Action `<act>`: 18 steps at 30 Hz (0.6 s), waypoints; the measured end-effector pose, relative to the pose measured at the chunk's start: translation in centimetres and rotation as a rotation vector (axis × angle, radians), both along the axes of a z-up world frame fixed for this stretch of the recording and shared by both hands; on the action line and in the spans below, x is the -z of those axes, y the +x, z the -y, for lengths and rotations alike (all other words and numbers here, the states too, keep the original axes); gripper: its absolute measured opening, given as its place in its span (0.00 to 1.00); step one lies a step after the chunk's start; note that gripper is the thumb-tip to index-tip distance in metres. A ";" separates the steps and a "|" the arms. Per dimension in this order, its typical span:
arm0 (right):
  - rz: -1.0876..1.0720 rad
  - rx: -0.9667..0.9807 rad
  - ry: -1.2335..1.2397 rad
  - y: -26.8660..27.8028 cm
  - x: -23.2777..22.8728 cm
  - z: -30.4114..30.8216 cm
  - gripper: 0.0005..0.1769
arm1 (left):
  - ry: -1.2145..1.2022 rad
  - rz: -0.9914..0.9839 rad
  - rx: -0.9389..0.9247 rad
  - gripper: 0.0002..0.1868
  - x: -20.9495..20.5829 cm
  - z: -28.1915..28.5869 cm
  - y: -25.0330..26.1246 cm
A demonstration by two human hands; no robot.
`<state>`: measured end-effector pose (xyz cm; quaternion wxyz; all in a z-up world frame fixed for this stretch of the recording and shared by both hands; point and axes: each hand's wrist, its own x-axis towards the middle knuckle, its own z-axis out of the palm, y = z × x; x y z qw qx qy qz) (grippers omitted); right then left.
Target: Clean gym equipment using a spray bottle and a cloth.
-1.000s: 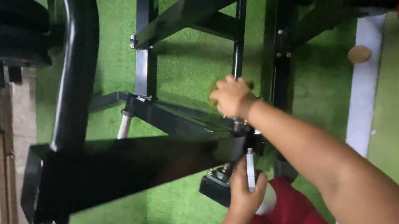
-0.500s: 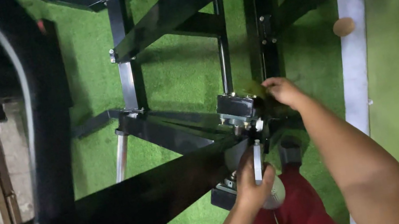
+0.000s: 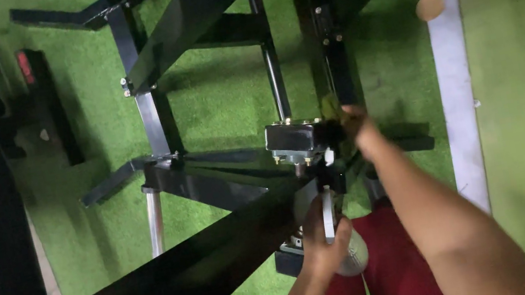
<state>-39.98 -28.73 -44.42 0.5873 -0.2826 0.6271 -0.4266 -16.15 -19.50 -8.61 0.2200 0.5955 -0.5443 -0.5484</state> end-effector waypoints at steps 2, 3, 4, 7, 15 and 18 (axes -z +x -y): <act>0.100 0.128 0.001 1.5 0.6 -4.7 0.15 | -0.015 0.017 0.027 0.27 0.0 -0.4 0.3; 0.205 0.253 0.005 2.3 0.9 -7.3 0.15 | -0.028 0.039 0.052 0.31 -0.1 -0.6 0.5; 0.204 0.265 0.004 3.4 -2.0 -9.3 0.15 | -0.027 0.037 0.063 0.31 0.5 -1.5 0.6; 0.329 0.409 0.325 5.5 -7.2 -13.4 0.24 | -0.004 -0.012 0.064 0.28 1.2 -2.7 0.4; -0.503 -0.013 -0.568 8.5 -12.4 -15.7 0.32 | -0.012 -0.273 -0.066 0.26 0.8 -5.6 -2.4; -0.694 -0.013 -0.468 7.0 -11.6 -15.1 0.29 | 0.201 -0.265 -0.121 0.25 1.8 -7.1 -3.8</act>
